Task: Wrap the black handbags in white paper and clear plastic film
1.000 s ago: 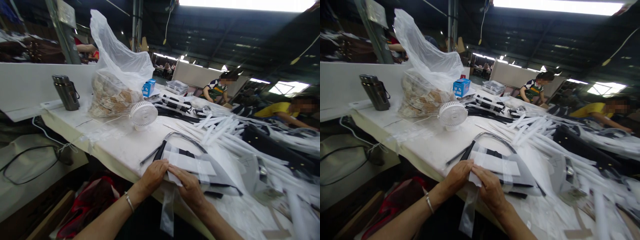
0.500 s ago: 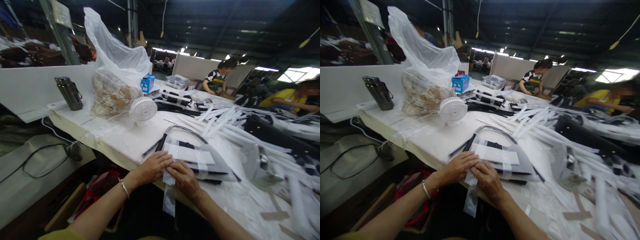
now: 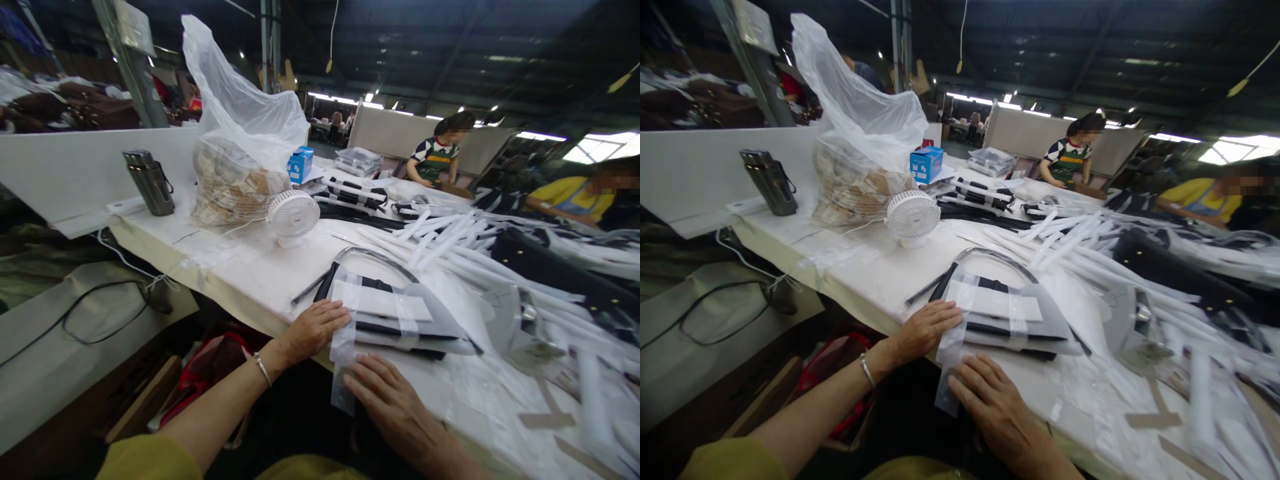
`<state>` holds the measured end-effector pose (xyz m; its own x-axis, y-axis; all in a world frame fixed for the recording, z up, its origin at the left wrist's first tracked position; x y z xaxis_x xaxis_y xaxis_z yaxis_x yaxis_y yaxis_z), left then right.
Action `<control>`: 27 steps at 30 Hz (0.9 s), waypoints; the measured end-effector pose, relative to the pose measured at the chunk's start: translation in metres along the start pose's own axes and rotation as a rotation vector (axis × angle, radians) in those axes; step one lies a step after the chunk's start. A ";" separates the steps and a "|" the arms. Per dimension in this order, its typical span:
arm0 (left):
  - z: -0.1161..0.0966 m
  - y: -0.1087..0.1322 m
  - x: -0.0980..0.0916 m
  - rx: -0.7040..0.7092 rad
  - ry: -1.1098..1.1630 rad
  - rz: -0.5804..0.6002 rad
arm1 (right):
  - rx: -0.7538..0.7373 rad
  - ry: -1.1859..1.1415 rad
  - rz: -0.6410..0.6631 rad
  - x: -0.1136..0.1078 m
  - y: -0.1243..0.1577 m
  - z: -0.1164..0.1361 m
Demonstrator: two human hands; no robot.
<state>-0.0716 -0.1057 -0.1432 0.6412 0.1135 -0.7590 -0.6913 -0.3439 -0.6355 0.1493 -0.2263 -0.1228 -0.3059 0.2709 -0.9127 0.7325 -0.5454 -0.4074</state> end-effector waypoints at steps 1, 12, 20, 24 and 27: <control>0.000 0.000 0.000 -0.007 0.004 0.002 | 0.014 0.028 -0.004 0.005 0.001 0.004; -0.001 -0.003 0.009 -0.047 -0.008 -0.055 | 0.147 -0.205 -0.296 0.020 -0.029 0.014; -0.003 -0.004 0.011 -0.042 0.009 -0.043 | 0.186 -0.330 -0.206 -0.035 -0.046 0.007; -0.001 -0.003 0.014 -0.081 0.080 -0.103 | 0.402 -0.169 -0.127 -0.039 -0.079 -0.032; 0.002 0.000 0.018 -0.107 0.151 -0.113 | 0.468 -0.076 0.178 -0.031 -0.097 -0.054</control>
Point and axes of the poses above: each hand's wrist, its own y-axis away from the middle knuckle, its own x-axis out of the palm, z = x × y, the point moved 1 cm from there along -y, towards the middle knuckle, and after that the axes turned 1 degree about y, right-handed, at the moved point
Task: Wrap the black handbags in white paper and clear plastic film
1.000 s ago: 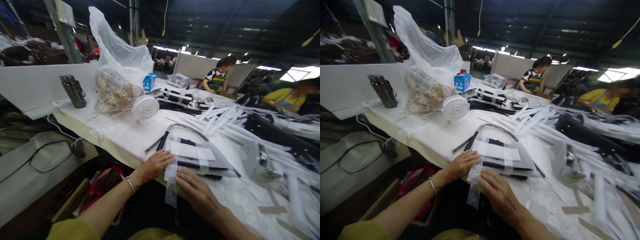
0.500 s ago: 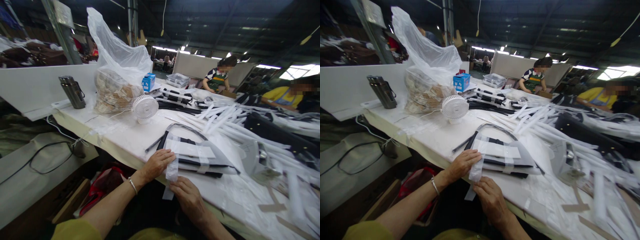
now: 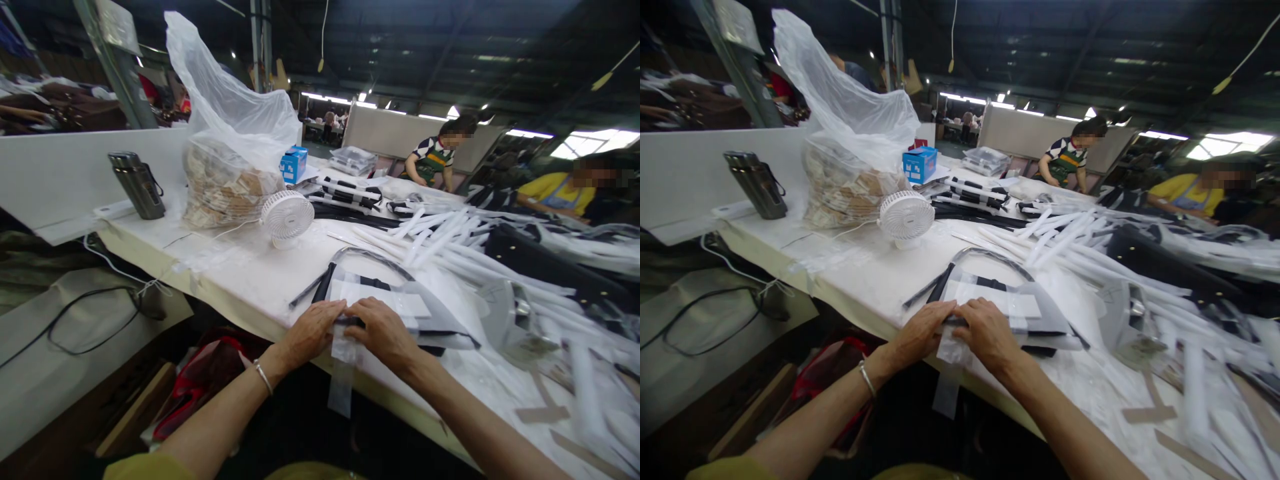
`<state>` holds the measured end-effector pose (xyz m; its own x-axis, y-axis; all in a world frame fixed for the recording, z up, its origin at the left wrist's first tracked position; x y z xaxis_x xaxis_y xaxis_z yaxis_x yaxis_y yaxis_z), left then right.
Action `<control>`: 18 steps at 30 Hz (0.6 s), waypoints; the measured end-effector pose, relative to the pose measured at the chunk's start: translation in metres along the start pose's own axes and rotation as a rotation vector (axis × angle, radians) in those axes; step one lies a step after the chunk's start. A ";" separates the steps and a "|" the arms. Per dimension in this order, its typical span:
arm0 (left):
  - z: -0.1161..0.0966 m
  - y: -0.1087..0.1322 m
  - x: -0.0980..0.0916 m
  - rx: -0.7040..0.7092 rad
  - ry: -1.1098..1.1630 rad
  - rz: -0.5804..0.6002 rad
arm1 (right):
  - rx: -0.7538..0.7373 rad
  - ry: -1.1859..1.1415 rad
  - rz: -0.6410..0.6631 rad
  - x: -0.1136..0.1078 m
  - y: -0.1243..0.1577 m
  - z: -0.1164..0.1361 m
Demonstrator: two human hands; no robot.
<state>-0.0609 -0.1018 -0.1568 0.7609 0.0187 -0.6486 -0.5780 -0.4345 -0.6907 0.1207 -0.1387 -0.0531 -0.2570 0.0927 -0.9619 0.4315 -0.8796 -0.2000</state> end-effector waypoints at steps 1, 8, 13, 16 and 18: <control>0.001 0.001 0.001 -0.007 0.014 0.004 | 0.003 0.047 0.078 0.001 -0.006 -0.002; 0.000 0.002 -0.002 -0.070 0.032 0.021 | -0.115 0.355 0.259 -0.008 -0.015 0.014; 0.021 0.008 0.009 -0.063 -0.016 -0.052 | -0.286 0.521 0.087 -0.002 -0.016 0.024; 0.034 0.011 0.020 -0.100 -0.021 -0.077 | -0.299 0.573 -0.020 0.000 -0.018 0.020; 0.035 0.013 0.022 -0.120 -0.018 -0.071 | -0.311 0.590 -0.051 0.001 -0.018 0.018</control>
Point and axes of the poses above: each hand's wrist, its own y-axis away from the middle knuckle, its own x-axis out of the palm, z = x × y, the point moved 1 cm from there along -y, towards the middle knuckle, and after that the axes turned 1 degree about y, right-handed, at the moved point
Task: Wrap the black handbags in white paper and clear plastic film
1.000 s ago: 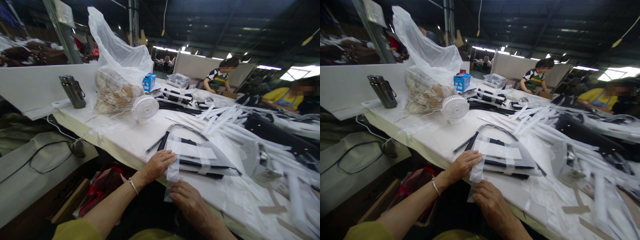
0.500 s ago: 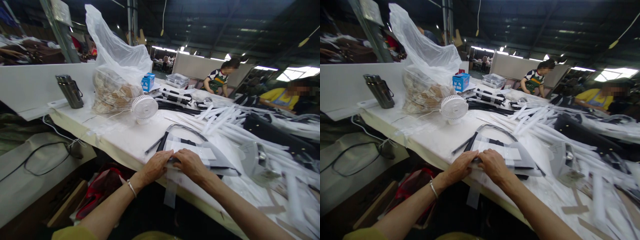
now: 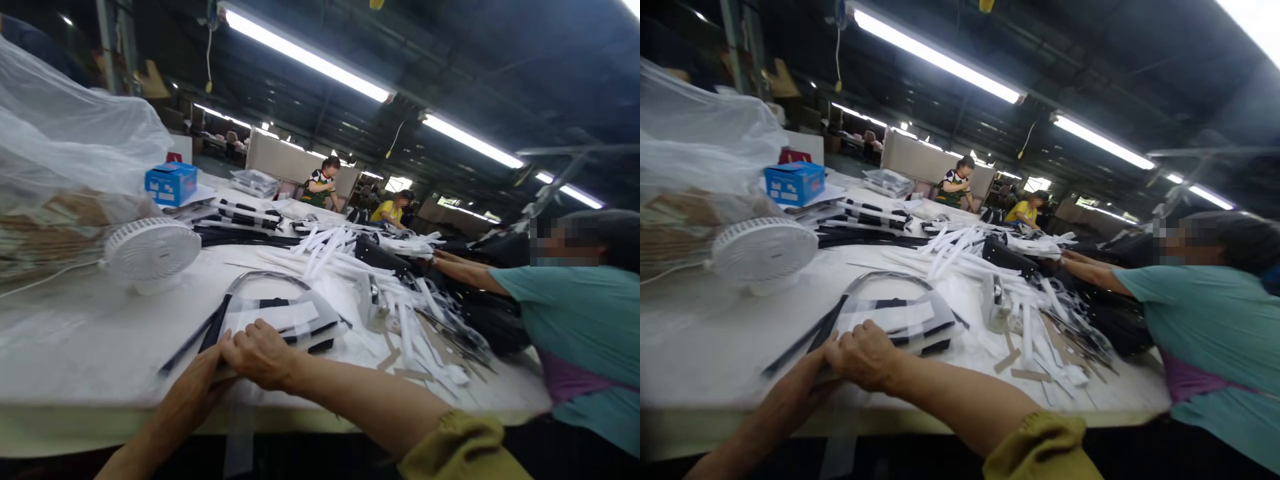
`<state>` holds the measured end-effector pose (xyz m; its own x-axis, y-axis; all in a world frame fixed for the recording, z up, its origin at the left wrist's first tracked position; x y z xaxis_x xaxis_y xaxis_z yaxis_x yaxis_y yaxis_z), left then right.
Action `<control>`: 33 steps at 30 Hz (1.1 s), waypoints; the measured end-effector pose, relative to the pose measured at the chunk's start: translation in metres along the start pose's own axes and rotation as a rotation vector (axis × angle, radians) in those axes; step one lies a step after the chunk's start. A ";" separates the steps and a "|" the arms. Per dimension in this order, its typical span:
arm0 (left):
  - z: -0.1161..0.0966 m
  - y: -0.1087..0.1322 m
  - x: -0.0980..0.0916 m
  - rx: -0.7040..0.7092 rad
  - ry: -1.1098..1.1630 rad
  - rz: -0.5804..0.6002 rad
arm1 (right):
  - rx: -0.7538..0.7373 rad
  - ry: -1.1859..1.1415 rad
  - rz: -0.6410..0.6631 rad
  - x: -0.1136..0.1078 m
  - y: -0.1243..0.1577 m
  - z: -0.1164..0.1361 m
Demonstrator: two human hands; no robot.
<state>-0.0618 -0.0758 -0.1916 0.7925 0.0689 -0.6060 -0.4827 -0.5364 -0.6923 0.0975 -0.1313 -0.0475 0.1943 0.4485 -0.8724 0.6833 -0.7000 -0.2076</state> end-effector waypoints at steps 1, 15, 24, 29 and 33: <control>-0.001 0.001 -0.001 -0.003 0.000 -0.001 | -0.006 0.007 -0.012 0.002 0.001 -0.001; -0.033 -0.016 -0.023 0.203 -0.041 -0.001 | 0.148 -0.424 -0.187 -0.007 0.063 0.003; -0.040 -0.016 -0.028 0.118 0.011 0.063 | 0.093 -0.315 -0.333 0.049 0.109 0.069; -0.041 -0.017 -0.029 0.134 0.012 0.053 | 0.116 -0.440 -0.497 0.051 0.083 0.063; -0.042 -0.017 -0.027 0.137 0.001 0.032 | 0.122 -0.588 -0.529 0.041 0.081 0.061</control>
Point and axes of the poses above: each hand's wrist, its own y-axis away from the middle knuckle, its own x-axis out of the palm, z = x × y, the point moved 1 cm from there along -y, towards the middle knuckle, and after that the axes turned 1 degree about y, right-handed, at the moved point
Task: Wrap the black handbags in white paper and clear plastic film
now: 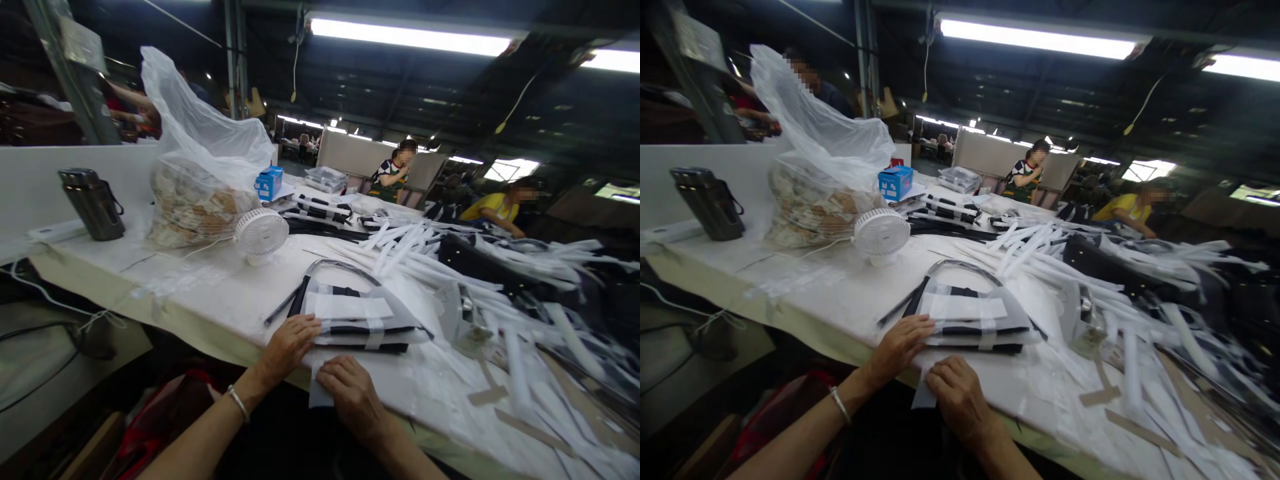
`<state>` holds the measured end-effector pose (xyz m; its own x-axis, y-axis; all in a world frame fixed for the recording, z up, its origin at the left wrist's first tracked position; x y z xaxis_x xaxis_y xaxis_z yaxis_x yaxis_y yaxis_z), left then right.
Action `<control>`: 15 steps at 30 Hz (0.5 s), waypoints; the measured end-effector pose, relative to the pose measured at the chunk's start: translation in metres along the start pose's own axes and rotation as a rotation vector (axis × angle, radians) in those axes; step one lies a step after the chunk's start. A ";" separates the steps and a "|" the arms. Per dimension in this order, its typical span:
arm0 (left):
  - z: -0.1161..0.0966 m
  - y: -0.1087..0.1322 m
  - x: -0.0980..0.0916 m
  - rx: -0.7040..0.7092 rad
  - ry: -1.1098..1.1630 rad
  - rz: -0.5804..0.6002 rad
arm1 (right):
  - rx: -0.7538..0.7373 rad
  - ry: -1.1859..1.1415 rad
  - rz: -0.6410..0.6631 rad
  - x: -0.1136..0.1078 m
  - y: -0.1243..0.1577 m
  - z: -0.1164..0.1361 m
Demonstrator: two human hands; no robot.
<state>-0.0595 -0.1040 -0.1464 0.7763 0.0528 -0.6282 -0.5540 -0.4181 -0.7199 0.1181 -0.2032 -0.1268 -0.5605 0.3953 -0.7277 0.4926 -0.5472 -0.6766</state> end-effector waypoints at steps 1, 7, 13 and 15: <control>0.000 0.000 0.000 0.002 -0.005 -0.005 | 0.028 -0.018 0.001 0.000 0.000 0.002; -0.005 -0.002 0.001 -0.002 -0.027 -0.043 | 0.066 -0.011 0.030 0.003 0.002 0.013; -0.006 0.001 0.006 -0.001 -0.055 -0.044 | -0.027 0.029 0.091 -0.009 -0.029 0.017; -0.006 0.002 0.007 -0.011 -0.052 -0.023 | -0.025 0.030 0.113 -0.016 -0.046 0.009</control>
<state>-0.0534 -0.1102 -0.1504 0.7718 0.1098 -0.6263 -0.5326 -0.4264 -0.7311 0.0989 -0.1909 -0.0833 -0.4805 0.3539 -0.8024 0.5683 -0.5713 -0.5922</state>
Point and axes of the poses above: each hand's wrist, its own y-axis away from the middle knuckle, its own x-axis out of the palm, z = x × y, the point moved 1 cm from there along -y, towards the middle knuckle, and after that the axes turned 1 degree about y, right-handed, at the moved point
